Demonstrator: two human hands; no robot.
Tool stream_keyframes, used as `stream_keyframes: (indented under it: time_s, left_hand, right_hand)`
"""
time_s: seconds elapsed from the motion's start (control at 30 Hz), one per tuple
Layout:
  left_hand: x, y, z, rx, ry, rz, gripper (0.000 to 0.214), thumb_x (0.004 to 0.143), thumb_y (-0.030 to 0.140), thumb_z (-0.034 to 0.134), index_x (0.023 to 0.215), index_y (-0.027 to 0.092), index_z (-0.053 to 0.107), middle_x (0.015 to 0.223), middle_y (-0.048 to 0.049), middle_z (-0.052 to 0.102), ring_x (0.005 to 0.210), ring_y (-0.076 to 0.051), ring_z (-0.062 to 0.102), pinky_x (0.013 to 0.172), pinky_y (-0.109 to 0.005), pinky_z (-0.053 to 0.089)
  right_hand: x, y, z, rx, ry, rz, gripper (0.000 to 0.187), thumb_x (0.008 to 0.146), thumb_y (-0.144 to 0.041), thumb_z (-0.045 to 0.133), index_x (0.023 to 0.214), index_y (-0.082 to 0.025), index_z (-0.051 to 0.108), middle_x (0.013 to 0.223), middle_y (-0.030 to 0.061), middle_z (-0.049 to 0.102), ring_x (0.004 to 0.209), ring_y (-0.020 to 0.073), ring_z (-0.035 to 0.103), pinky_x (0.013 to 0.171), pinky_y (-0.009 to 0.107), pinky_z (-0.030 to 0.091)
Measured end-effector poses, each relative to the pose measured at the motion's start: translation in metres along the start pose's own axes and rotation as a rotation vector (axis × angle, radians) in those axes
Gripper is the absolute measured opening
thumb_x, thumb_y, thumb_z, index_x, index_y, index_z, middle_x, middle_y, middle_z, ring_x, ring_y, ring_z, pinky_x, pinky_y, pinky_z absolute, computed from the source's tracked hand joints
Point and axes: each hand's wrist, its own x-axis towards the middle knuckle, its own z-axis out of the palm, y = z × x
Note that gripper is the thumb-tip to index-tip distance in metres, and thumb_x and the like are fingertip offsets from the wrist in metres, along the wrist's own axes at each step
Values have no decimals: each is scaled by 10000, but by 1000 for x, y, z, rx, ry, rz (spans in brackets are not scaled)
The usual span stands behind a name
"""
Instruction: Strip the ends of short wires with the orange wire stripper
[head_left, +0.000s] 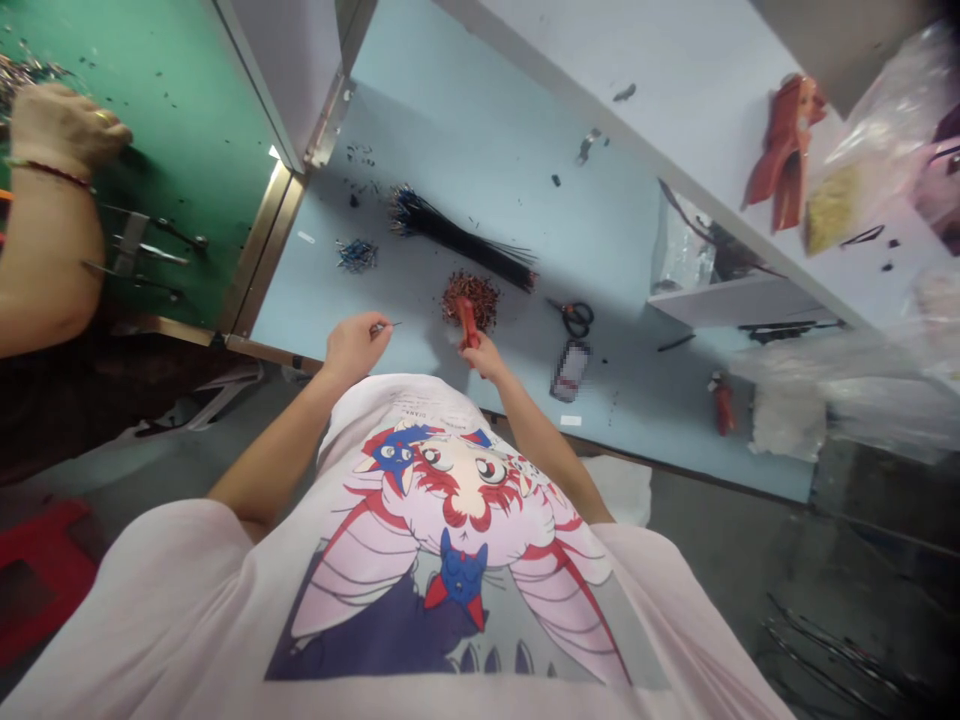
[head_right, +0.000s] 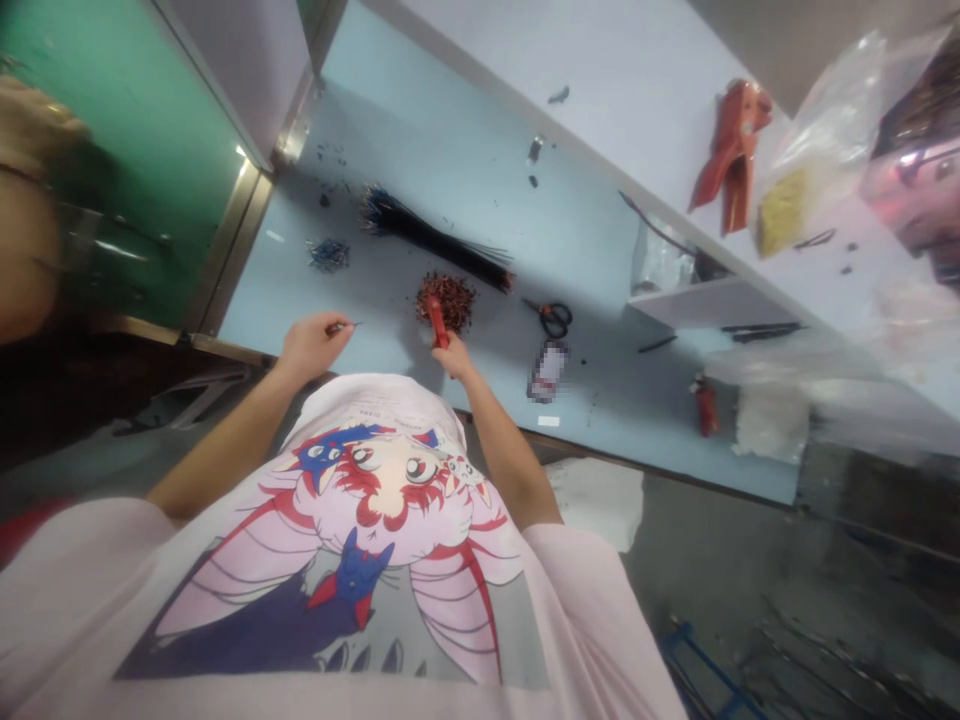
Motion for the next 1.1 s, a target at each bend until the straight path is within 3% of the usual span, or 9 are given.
stream_keyframes:
  time_s: [0.13,0.3,0.37,0.5,0.63,0.87,1.1]
  left_hand:
    - [1,7,6,-68,53,29,234,831,357,483,877,219,666,718,-16,637,662,-141,528,610,-257,338]
    - [-10,28,2,-341,72,69,205,853,327,451,889,195,603,621,21,565,551,-103,473,560,-228,350]
    - [-17,36,-3,-413,70,143,204,860,337,452,895,188,587,641,22,567,556,-99,476,558,-219,364]
    - [-32,49,-10,-416,52,327,222,874,351,458,919,177,589,743,-3,610,642,-107,525,623,-217,402]
    - [-44,60,-7,-294,10,472,220,886,335,450,925,180,602,778,-19,636,681,-118,551,655,-227,401]
    - [-61,70,-4,-219,29,571,205,889,303,451,861,183,614,747,-19,642,663,-114,544,650,-225,387]
    - [-61,57,-7,-213,14,564,216,890,314,444,877,183,615,739,-11,637,641,-109,518,644,-225,377]
  right_hand:
    - [-4,-2,11,-61,14,-19,185,510,-174,554,676,-194,475,659,7,528,683,190,501,719,359,445]
    - [-15,-36,11,-23,71,-103,259,592,-239,578,834,-196,496,832,30,590,780,195,539,754,358,458]
    - [-32,-55,10,84,47,-147,313,633,-299,590,914,-204,492,861,26,601,772,183,554,701,332,477]
    - [-80,-94,9,538,-10,-281,443,655,-401,672,1012,-218,483,875,33,590,717,167,560,595,302,486]
    - [-117,-118,7,640,60,-386,444,677,-414,702,1027,-237,495,849,10,569,688,142,547,647,305,500]
    - [-136,-127,6,633,201,-434,315,718,-327,665,965,-232,495,749,-23,526,609,110,513,576,260,485]
    - [-139,-124,-10,661,340,-419,317,694,-287,676,948,-225,497,774,-16,548,632,114,547,597,271,520]
